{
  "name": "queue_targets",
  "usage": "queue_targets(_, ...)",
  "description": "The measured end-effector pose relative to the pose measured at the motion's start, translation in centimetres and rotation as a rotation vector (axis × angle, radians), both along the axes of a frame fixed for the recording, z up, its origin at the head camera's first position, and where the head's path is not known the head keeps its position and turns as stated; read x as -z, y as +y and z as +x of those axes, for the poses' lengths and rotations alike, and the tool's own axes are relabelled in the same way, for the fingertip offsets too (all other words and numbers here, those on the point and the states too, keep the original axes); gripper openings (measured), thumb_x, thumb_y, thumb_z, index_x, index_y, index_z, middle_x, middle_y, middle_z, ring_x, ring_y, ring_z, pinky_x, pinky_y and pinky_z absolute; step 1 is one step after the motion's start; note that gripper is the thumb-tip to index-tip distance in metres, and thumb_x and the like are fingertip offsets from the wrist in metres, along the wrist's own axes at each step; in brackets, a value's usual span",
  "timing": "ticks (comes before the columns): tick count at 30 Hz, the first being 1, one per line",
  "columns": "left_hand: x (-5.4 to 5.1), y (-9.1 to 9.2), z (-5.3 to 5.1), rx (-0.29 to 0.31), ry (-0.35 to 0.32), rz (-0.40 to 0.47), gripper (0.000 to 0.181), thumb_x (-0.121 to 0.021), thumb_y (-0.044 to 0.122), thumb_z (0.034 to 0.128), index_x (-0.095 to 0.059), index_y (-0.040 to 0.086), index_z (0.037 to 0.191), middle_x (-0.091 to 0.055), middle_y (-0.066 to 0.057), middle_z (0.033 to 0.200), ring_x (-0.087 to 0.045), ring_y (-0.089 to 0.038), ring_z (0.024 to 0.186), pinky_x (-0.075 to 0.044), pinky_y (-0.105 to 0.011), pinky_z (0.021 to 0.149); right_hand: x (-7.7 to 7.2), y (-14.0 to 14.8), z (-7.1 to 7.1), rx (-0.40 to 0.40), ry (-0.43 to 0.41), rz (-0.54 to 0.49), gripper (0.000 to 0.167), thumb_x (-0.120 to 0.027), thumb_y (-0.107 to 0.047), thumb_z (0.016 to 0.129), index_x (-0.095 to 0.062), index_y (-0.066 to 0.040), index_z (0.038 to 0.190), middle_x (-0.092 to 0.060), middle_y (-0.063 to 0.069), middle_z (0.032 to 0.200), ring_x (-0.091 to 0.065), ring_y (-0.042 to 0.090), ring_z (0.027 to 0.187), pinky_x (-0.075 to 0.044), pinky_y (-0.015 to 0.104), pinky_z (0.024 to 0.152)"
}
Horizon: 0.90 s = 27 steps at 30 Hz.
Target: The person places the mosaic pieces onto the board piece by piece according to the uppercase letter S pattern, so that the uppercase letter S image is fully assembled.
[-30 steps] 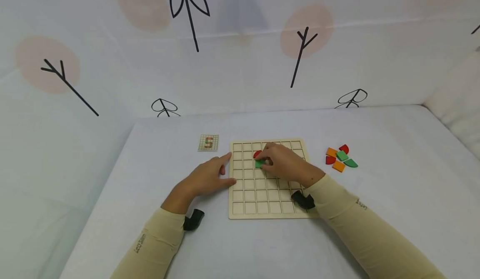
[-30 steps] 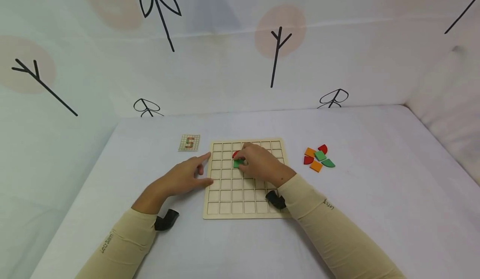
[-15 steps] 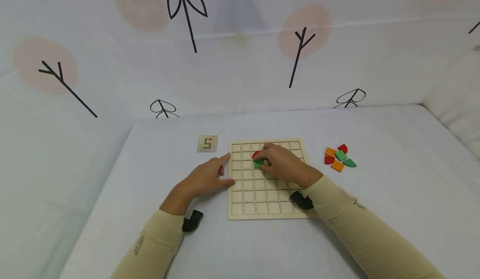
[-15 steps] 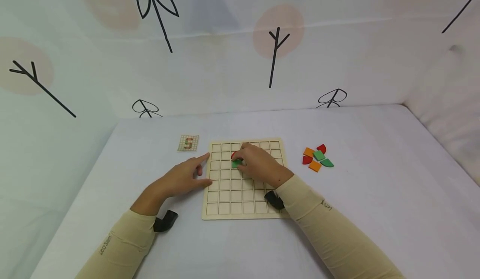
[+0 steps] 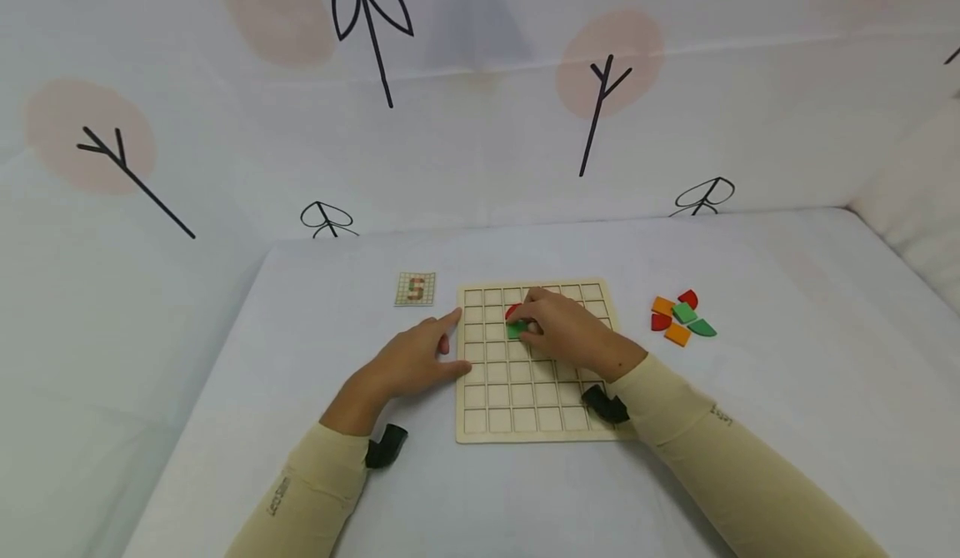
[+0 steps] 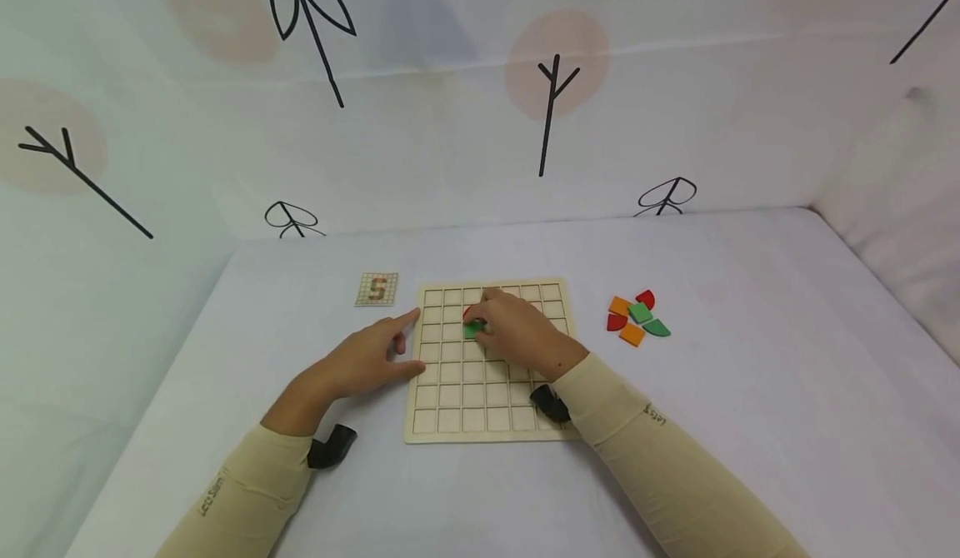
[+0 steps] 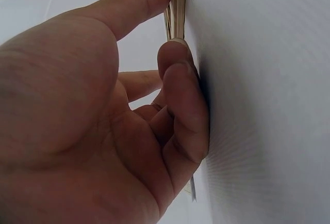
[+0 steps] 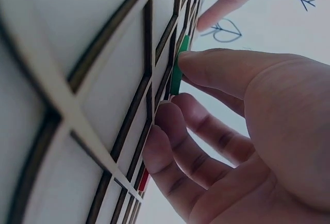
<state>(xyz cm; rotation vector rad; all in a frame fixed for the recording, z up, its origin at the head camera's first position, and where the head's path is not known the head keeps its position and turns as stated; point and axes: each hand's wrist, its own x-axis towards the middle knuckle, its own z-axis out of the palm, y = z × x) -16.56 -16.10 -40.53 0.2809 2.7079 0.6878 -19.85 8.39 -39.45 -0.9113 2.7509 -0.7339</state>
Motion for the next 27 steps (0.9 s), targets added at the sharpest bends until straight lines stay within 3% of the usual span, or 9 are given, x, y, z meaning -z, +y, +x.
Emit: queue_targets(27, -0.09, 0.0, 0.06, 0.002, 0.007, -0.004, 0.089, -0.076, 0.044, 0.0868, -0.03, 0.02, 0.159, -0.052, 0.001, 0.094, -0.044, -0.013, 0.071, -0.037, -0.029, 0.063, 0.22, 0.01, -0.11, -0.017, 0.006, 0.014, 0.028, -0.071, -0.01, 0.092, -0.072, -0.007, 0.12, -0.06, 0.004, 0.103, -0.051, 0.01, 0.073, -0.045, 0.024, 0.068)
